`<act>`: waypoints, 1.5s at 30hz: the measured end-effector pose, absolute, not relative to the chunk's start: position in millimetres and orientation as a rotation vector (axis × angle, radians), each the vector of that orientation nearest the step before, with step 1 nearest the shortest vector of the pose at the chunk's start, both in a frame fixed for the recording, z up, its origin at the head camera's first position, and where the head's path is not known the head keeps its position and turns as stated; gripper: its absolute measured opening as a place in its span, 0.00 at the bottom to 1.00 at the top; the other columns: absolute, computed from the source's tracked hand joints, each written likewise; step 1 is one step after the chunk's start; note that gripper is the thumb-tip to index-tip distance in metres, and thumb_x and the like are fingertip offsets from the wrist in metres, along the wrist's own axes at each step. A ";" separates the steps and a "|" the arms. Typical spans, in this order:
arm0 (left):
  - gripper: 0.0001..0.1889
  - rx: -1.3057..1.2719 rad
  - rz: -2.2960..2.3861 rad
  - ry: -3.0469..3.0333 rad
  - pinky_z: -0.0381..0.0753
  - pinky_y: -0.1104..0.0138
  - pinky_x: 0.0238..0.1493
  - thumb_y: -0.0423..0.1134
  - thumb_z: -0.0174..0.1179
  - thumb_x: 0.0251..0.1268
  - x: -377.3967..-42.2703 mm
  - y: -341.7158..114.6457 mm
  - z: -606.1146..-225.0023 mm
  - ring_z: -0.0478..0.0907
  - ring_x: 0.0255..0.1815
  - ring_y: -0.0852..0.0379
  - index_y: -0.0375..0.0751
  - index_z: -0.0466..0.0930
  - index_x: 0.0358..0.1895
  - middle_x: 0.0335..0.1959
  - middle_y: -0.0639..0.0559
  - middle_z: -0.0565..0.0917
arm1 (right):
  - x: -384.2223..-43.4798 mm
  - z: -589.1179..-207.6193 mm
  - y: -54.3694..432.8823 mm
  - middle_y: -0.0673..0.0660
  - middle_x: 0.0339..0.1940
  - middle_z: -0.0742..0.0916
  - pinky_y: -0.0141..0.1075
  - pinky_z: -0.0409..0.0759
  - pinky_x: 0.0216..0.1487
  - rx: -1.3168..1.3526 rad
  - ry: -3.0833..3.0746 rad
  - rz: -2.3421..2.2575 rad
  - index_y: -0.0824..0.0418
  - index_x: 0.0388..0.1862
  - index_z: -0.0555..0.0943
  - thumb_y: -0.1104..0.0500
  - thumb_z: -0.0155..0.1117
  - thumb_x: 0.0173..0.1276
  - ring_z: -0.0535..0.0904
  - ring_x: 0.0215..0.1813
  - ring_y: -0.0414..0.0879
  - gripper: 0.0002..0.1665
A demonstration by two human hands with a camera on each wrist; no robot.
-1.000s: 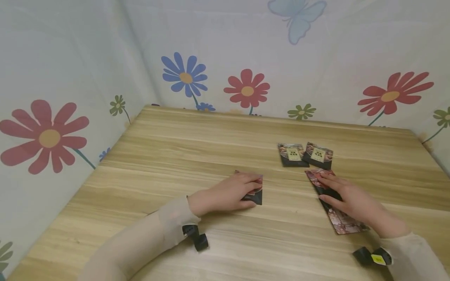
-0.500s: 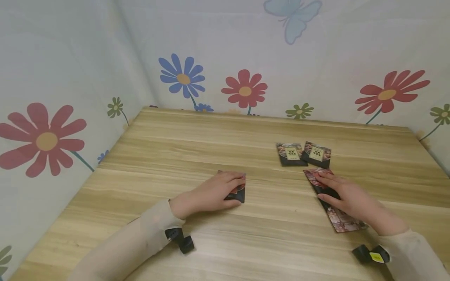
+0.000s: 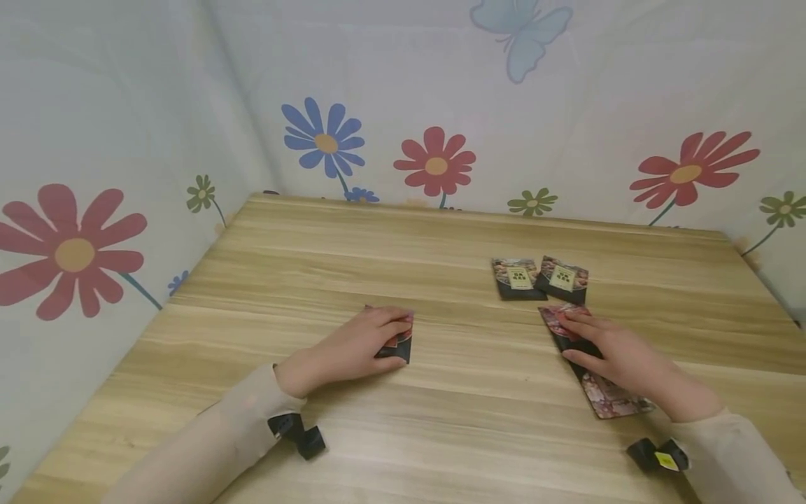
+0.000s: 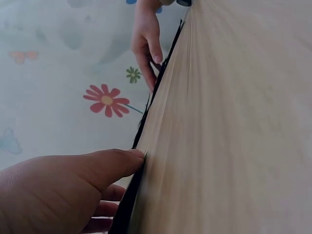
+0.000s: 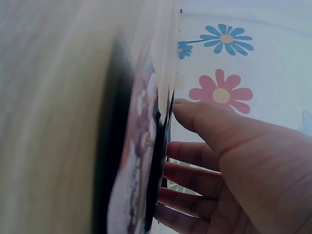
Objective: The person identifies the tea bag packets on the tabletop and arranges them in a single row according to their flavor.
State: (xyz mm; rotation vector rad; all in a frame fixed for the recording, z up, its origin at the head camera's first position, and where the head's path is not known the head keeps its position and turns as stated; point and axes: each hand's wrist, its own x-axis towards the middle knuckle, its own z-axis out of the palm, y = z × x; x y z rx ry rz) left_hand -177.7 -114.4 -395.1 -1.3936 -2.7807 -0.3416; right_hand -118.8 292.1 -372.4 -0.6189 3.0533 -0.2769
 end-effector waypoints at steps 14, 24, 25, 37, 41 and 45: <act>0.37 -1.375 -0.388 -2.803 0.66 0.45 0.70 0.56 0.63 0.61 -179.1 -127.0 -394.8 0.67 0.70 0.45 0.35 0.68 0.67 0.68 0.41 0.70 | -118.0 -371.2 291.2 0.71 0.68 0.72 0.63 0.71 0.61 -0.604 3.031 -0.261 0.64 0.69 0.70 0.45 0.61 0.68 0.69 0.66 0.71 0.37; 0.40 -1.355 -0.361 -2.811 0.64 0.46 0.71 0.57 0.63 0.60 -176.4 -134.8 -395.8 0.66 0.71 0.44 0.34 0.65 0.69 0.69 0.40 0.69 | -118.2 -370.9 289.4 0.72 0.67 0.74 0.62 0.72 0.60 -0.645 3.048 -0.238 0.64 0.68 0.70 0.47 0.63 0.67 0.70 0.65 0.71 0.36; 0.40 -1.352 -0.361 -2.808 0.64 0.46 0.71 0.57 0.63 0.60 -176.1 -135.5 -396.0 0.66 0.70 0.44 0.34 0.65 0.69 0.69 0.40 0.69 | -118.2 -371.0 289.5 0.72 0.67 0.74 0.62 0.72 0.60 -0.644 3.047 -0.235 0.64 0.68 0.70 0.47 0.63 0.67 0.70 0.65 0.71 0.36; 0.39 -1.312 -0.334 -2.763 0.63 0.46 0.71 0.58 0.61 0.62 -173.0 -136.0 -402.3 0.65 0.71 0.43 0.34 0.66 0.69 0.70 0.40 0.68 | -118.3 -367.4 285.2 0.71 0.65 0.75 0.61 0.73 0.60 -0.688 3.032 -0.191 0.66 0.67 0.71 0.49 0.64 0.66 0.71 0.64 0.71 0.35; 0.38 -1.290 -0.362 -2.787 0.61 0.45 0.72 0.58 0.60 0.62 -171.6 -135.5 -404.2 0.63 0.73 0.43 0.36 0.66 0.69 0.72 0.41 0.66 | -119.2 -365.8 281.5 0.70 0.65 0.76 0.60 0.74 0.59 -0.714 3.021 -0.146 0.67 0.66 0.72 0.48 0.64 0.66 0.72 0.64 0.70 0.35; 0.38 -1.261 -0.374 -2.824 0.58 0.45 0.74 0.59 0.58 0.63 -170.5 -134.6 -406.3 0.60 0.75 0.43 0.37 0.65 0.70 0.73 0.42 0.64 | -120.1 -364.2 275.4 0.69 0.65 0.76 0.59 0.74 0.60 -0.699 3.001 -0.100 0.66 0.66 0.72 0.47 0.63 0.67 0.72 0.64 0.68 0.35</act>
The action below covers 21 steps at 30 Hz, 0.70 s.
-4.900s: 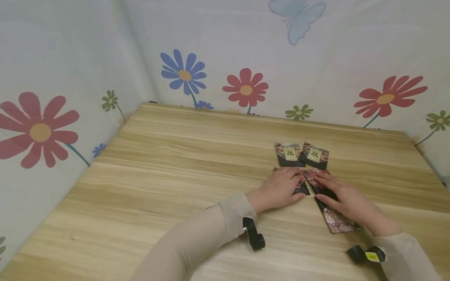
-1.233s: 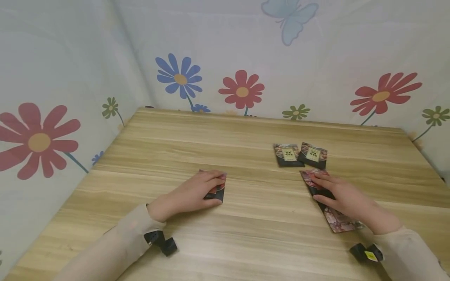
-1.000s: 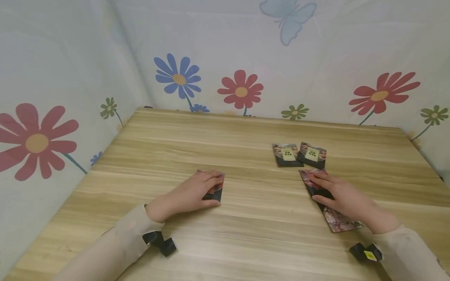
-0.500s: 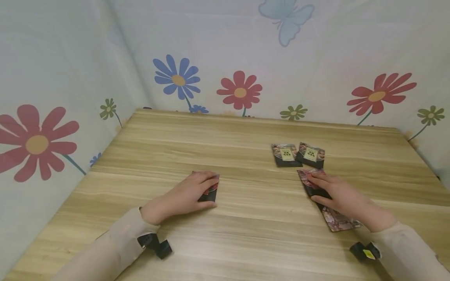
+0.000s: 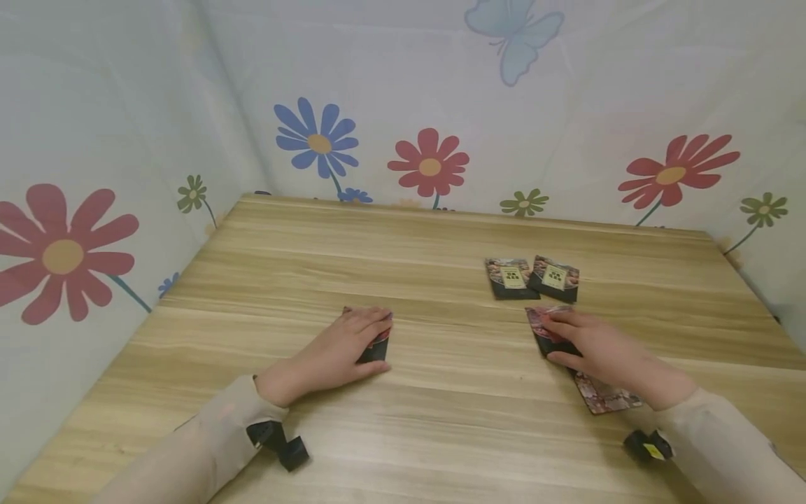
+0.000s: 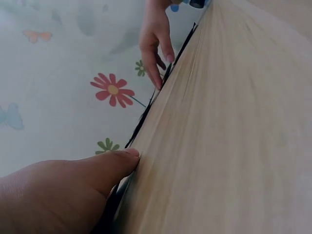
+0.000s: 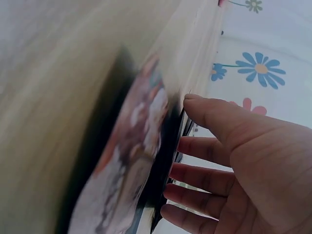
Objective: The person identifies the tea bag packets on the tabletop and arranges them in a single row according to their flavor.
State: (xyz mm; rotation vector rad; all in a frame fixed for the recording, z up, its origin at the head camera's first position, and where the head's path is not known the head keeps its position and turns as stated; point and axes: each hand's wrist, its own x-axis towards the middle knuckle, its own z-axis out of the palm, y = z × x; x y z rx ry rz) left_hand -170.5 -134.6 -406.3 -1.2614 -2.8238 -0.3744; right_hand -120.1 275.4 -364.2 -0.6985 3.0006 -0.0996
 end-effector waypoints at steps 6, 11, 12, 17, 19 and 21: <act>0.39 -1.248 -0.362 -2.837 0.57 0.46 0.75 0.59 0.57 0.65 -169.7 -134.3 -408.5 0.59 0.75 0.44 0.37 0.63 0.71 0.74 0.43 0.64 | -120.3 -360.8 264.9 0.68 0.63 0.77 0.56 0.77 0.58 -0.747 3.011 -0.062 0.66 0.64 0.74 0.48 0.64 0.66 0.75 0.62 0.65 0.33; 0.39 -1.250 -0.360 -2.838 0.56 0.47 0.75 0.59 0.56 0.65 -168.7 -135.1 -409.1 0.59 0.75 0.44 0.37 0.62 0.72 0.74 0.43 0.63 | -119.4 -362.9 257.5 0.68 0.61 0.78 0.54 0.79 0.56 -0.793 3.023 -0.072 0.67 0.64 0.75 0.49 0.64 0.65 0.76 0.60 0.64 0.33; 0.39 -1.251 -0.360 -2.840 0.55 0.47 0.76 0.59 0.56 0.65 -168.4 -135.2 -409.3 0.58 0.75 0.44 0.37 0.62 0.72 0.74 0.43 0.63 | -119.2 -363.4 256.0 0.68 0.61 0.78 0.54 0.79 0.55 -0.801 3.024 -0.076 0.67 0.63 0.75 0.49 0.65 0.65 0.77 0.60 0.64 0.33; 0.38 -1.250 -0.372 -2.845 0.54 0.48 0.76 0.59 0.55 0.66 -168.3 -135.9 -410.5 0.57 0.76 0.44 0.37 0.62 0.72 0.74 0.43 0.62 | -117.5 -364.9 248.7 0.67 0.60 0.78 0.54 0.80 0.54 -0.793 3.025 -0.079 0.65 0.64 0.74 0.48 0.65 0.65 0.77 0.59 0.63 0.33; 0.38 -1.248 -0.379 -2.848 0.54 0.48 0.76 0.59 0.55 0.66 -168.4 -135.6 -410.2 0.57 0.76 0.44 0.37 0.62 0.72 0.74 0.43 0.62 | -117.0 -365.5 246.0 0.66 0.60 0.79 0.54 0.79 0.55 -0.791 3.032 -0.076 0.65 0.64 0.74 0.48 0.65 0.65 0.77 0.59 0.62 0.33; 0.38 -1.248 -0.383 -2.849 0.53 0.48 0.77 0.59 0.55 0.66 -168.4 -135.0 -409.7 0.57 0.76 0.44 0.37 0.62 0.72 0.74 0.43 0.62 | -116.2 -366.5 243.4 0.66 0.60 0.79 0.54 0.79 0.56 -0.797 3.050 -0.077 0.65 0.64 0.75 0.49 0.65 0.65 0.77 0.59 0.62 0.33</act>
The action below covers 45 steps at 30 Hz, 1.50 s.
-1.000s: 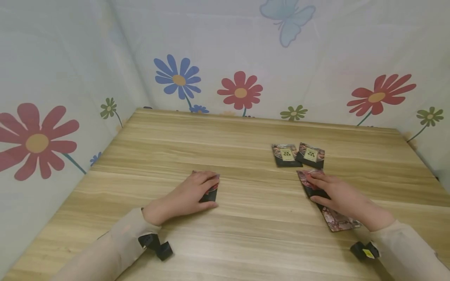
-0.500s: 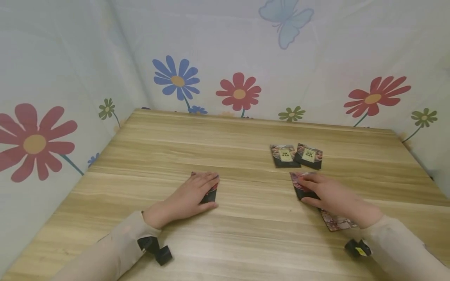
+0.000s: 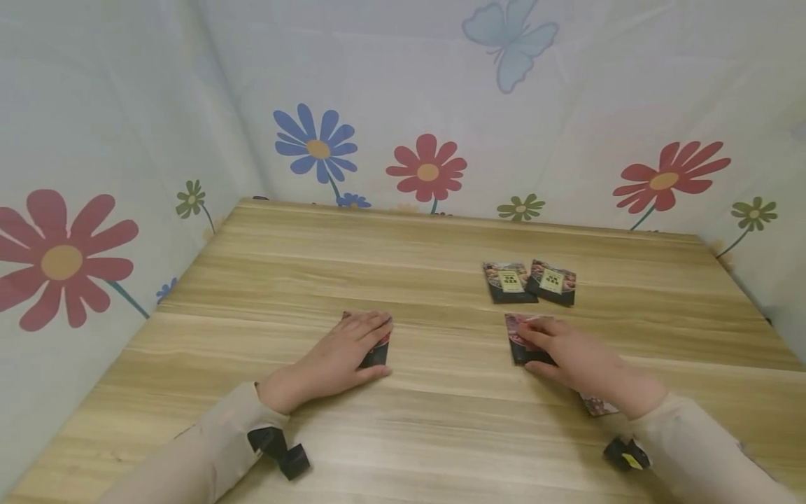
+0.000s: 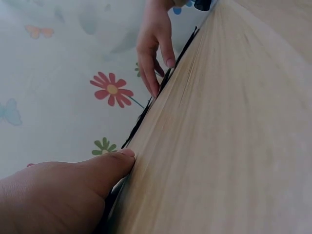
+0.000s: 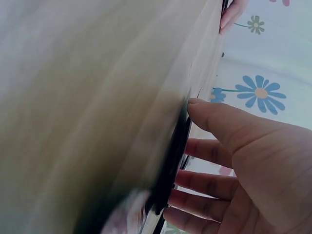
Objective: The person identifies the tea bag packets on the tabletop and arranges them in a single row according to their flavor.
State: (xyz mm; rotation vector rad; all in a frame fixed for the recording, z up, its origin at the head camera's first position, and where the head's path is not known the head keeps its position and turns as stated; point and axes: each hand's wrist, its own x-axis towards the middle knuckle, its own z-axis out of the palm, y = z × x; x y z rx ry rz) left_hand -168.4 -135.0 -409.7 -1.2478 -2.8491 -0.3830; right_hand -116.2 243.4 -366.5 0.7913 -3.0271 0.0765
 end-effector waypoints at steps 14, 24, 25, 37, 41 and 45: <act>0.39 -1.247 -0.401 -2.838 0.54 0.48 0.76 0.59 0.57 0.65 -168.3 -134.6 -409.1 0.58 0.76 0.44 0.38 0.62 0.72 0.74 0.44 0.63 | -112.1 -371.7 216.5 0.67 0.61 0.79 0.54 0.78 0.58 0.820 -2.960 0.148 0.62 0.63 0.76 0.48 0.66 0.63 0.76 0.61 0.63 0.33; 0.39 -1.236 -0.417 -2.843 0.54 0.49 0.76 0.60 0.57 0.64 -168.1 -135.7 -408.3 0.57 0.76 0.45 0.39 0.62 0.72 0.74 0.44 0.63 | -109.7 -369.7 200.5 0.66 0.61 0.79 0.56 0.76 0.59 0.825 -2.957 0.111 0.59 0.64 0.76 0.46 0.66 0.64 0.77 0.60 0.63 0.32; 0.39 -1.236 -0.416 -2.842 0.54 0.49 0.76 0.60 0.57 0.64 -168.1 -135.7 -408.4 0.57 0.76 0.45 0.39 0.62 0.72 0.74 0.44 0.63 | -109.7 -369.9 199.2 0.66 0.61 0.79 0.56 0.76 0.59 0.826 -2.956 0.113 0.59 0.64 0.76 0.46 0.65 0.64 0.77 0.60 0.63 0.32; 0.39 -1.240 -0.411 -2.839 0.55 0.48 0.76 0.59 0.58 0.64 -169.1 -135.5 -408.1 0.59 0.75 0.44 0.39 0.63 0.71 0.74 0.44 0.63 | -111.9 -373.8 183.0 0.65 0.63 0.78 0.55 0.76 0.61 0.884 -2.943 0.112 0.60 0.65 0.75 0.44 0.64 0.65 0.76 0.62 0.62 0.34; 0.39 -1.240 -0.428 -2.839 0.56 0.48 0.76 0.59 0.59 0.63 -168.7 -135.5 -407.7 0.59 0.75 0.44 0.38 0.63 0.71 0.74 0.43 0.64 | -113.5 -374.4 176.4 0.65 0.62 0.79 0.54 0.76 0.61 0.886 -2.941 0.095 0.60 0.64 0.75 0.43 0.64 0.64 0.76 0.62 0.61 0.34; 0.39 -1.234 -0.433 -2.835 0.56 0.48 0.76 0.59 0.59 0.62 -168.3 -135.3 -407.4 0.60 0.75 0.44 0.38 0.64 0.71 0.74 0.43 0.64 | -115.3 -373.8 167.4 0.64 0.61 0.79 0.53 0.76 0.62 0.888 -2.957 0.092 0.60 0.64 0.76 0.42 0.63 0.65 0.76 0.61 0.60 0.34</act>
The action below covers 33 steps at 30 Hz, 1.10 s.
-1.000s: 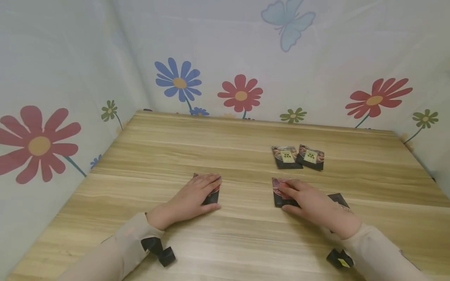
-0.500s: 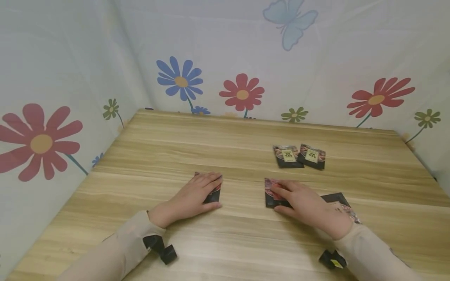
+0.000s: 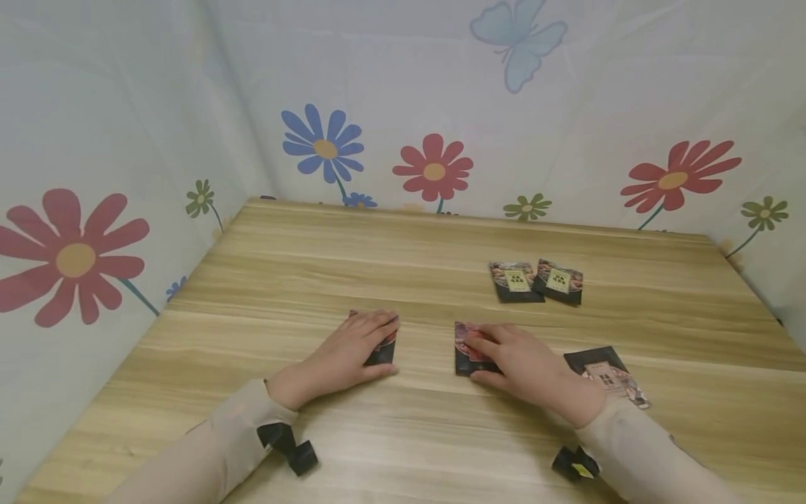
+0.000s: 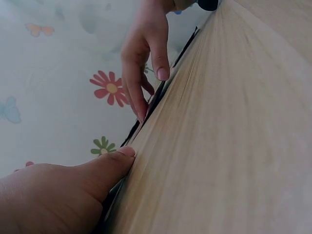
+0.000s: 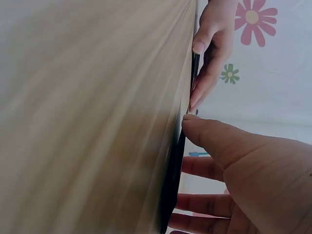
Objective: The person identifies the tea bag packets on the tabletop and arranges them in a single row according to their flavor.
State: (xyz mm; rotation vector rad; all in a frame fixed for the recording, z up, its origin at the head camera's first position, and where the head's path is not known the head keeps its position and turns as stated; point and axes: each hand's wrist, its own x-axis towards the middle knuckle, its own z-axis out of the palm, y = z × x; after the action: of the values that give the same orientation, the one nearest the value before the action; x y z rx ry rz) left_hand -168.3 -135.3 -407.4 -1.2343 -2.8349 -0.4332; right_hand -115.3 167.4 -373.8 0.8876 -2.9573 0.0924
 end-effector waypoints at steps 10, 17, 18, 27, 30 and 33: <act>0.41 -1.206 -0.456 -2.844 0.57 0.49 0.75 0.61 0.60 0.60 -169.2 -135.3 -407.8 0.60 0.75 0.45 0.38 0.64 0.70 0.73 0.45 0.65 | -120.8 -375.4 143.3 0.64 0.60 0.79 0.53 0.75 0.62 0.918 -2.949 0.136 0.61 0.63 0.76 0.41 0.64 0.64 0.76 0.61 0.59 0.35; 0.42 -1.188 -0.470 -2.855 0.57 0.48 0.75 0.61 0.61 0.59 -169.7 -134.9 -409.1 0.61 0.75 0.46 0.39 0.65 0.70 0.73 0.45 0.65 | -124.2 -374.8 126.9 0.64 0.61 0.79 0.53 0.74 0.63 0.928 -2.977 0.152 0.60 0.63 0.76 0.40 0.63 0.65 0.75 0.62 0.59 0.35; 0.42 -1.184 -0.476 -2.860 0.56 0.48 0.76 0.61 0.61 0.59 -169.6 -134.9 -409.2 0.60 0.75 0.46 0.39 0.64 0.71 0.73 0.46 0.65 | -124.8 -375.0 124.9 0.64 0.61 0.79 0.53 0.74 0.63 0.932 -2.977 0.156 0.60 0.63 0.76 0.40 0.63 0.65 0.75 0.62 0.59 0.35; 0.42 -1.177 -0.484 -2.866 0.56 0.48 0.75 0.62 0.61 0.58 -169.6 -136.1 -408.3 0.61 0.75 0.46 0.39 0.65 0.70 0.73 0.46 0.65 | -130.6 -374.7 108.6 0.62 0.61 0.79 0.51 0.74 0.64 0.957 -2.982 0.167 0.58 0.65 0.75 0.39 0.62 0.65 0.75 0.62 0.57 0.35; 0.42 -1.175 -0.486 -2.864 0.57 0.48 0.75 0.62 0.61 0.58 -169.6 -136.2 -408.5 0.61 0.75 0.47 0.40 0.65 0.70 0.73 0.46 0.66 | -132.4 -374.1 104.0 0.61 0.60 0.79 0.51 0.75 0.63 0.972 -2.976 0.166 0.58 0.65 0.75 0.39 0.61 0.65 0.76 0.61 0.57 0.35; 0.42 -1.174 -0.494 -2.861 0.57 0.47 0.75 0.62 0.61 0.58 -169.5 -136.1 -408.5 0.61 0.74 0.47 0.40 0.65 0.70 0.73 0.47 0.66 | -134.1 -374.2 99.7 0.61 0.60 0.79 0.50 0.75 0.63 0.986 -2.973 0.160 0.57 0.65 0.75 0.38 0.61 0.65 0.76 0.60 0.56 0.35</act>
State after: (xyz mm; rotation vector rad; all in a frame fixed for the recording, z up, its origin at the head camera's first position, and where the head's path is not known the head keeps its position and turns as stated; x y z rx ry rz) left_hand -169.5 -136.1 -408.5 -1.1742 -2.8608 -0.4941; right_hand -134.1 99.7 -374.2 0.9859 -2.9731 0.1601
